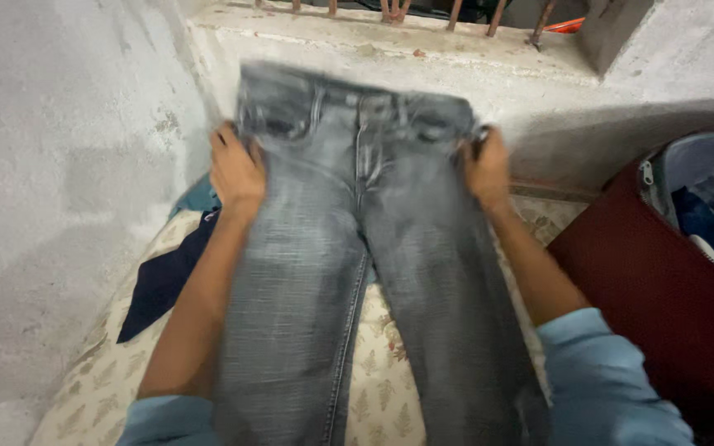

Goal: The person folds a pair of grey jeans on a bed, smoothing the fabric and folding the legs and waistband before placing them into a red suitcase. They then pick up a teal t-shirt from a pile of clothes, unfold it, and smooth it out on the bed.

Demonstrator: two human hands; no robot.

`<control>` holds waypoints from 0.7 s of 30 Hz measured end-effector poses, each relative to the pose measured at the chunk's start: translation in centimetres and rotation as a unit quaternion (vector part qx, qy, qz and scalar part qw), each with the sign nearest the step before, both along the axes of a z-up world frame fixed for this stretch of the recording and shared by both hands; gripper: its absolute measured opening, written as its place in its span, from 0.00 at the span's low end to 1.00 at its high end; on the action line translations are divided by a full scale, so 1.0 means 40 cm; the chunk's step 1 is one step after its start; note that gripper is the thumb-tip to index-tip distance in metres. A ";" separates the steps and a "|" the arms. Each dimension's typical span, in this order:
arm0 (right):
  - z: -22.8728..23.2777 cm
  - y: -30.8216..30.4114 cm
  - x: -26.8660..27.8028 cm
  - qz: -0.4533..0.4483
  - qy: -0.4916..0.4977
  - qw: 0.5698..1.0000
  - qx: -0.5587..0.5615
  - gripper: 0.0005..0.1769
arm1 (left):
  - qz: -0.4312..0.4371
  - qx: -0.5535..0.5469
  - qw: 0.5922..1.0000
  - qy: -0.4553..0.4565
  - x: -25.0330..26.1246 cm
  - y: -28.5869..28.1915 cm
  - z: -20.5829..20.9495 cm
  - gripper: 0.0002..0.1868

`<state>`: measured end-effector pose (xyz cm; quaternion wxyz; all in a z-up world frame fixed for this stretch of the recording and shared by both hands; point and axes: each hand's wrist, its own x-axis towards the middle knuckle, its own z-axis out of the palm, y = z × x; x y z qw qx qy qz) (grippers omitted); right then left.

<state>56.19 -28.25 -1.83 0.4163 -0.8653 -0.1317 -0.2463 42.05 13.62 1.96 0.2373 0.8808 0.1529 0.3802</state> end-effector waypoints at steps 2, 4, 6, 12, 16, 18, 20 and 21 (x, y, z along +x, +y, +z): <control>-0.108 0.033 0.006 0.027 0.006 0.991 -0.128 0.39 | 0.000 0.033 0.998 0.045 -0.001 0.017 -0.075 0.40; -0.207 0.049 0.012 -0.001 -0.039 0.969 -0.245 0.51 | -0.011 0.074 0.996 0.054 0.005 0.032 -0.128 0.41; -0.269 0.052 0.012 -0.042 -0.045 0.969 -0.238 0.52 | -0.022 0.084 0.992 0.088 0.007 0.047 -0.151 0.41; -0.276 0.009 -0.066 -0.005 0.023 0.946 -0.325 0.48 | -0.045 0.110 0.974 0.191 -0.152 -0.015 -0.154 0.42; -0.275 -0.077 -0.200 0.036 0.158 0.907 -0.388 0.43 | -0.120 0.113 0.957 0.239 -0.321 -0.031 -0.167 0.45; -0.271 -0.126 -0.309 0.034 0.148 0.906 -0.396 0.41 | -0.125 0.134 0.942 0.282 -0.428 -0.041 -0.178 0.45; -0.248 -0.166 -0.418 0.055 0.168 0.900 -0.399 0.40 | -0.130 0.160 0.926 0.315 -0.520 -0.055 -0.182 0.45; -0.241 -0.189 -0.480 0.067 0.179 0.896 -0.401 0.40 | -0.134 0.176 0.918 0.329 -0.565 -0.061 -0.185 0.46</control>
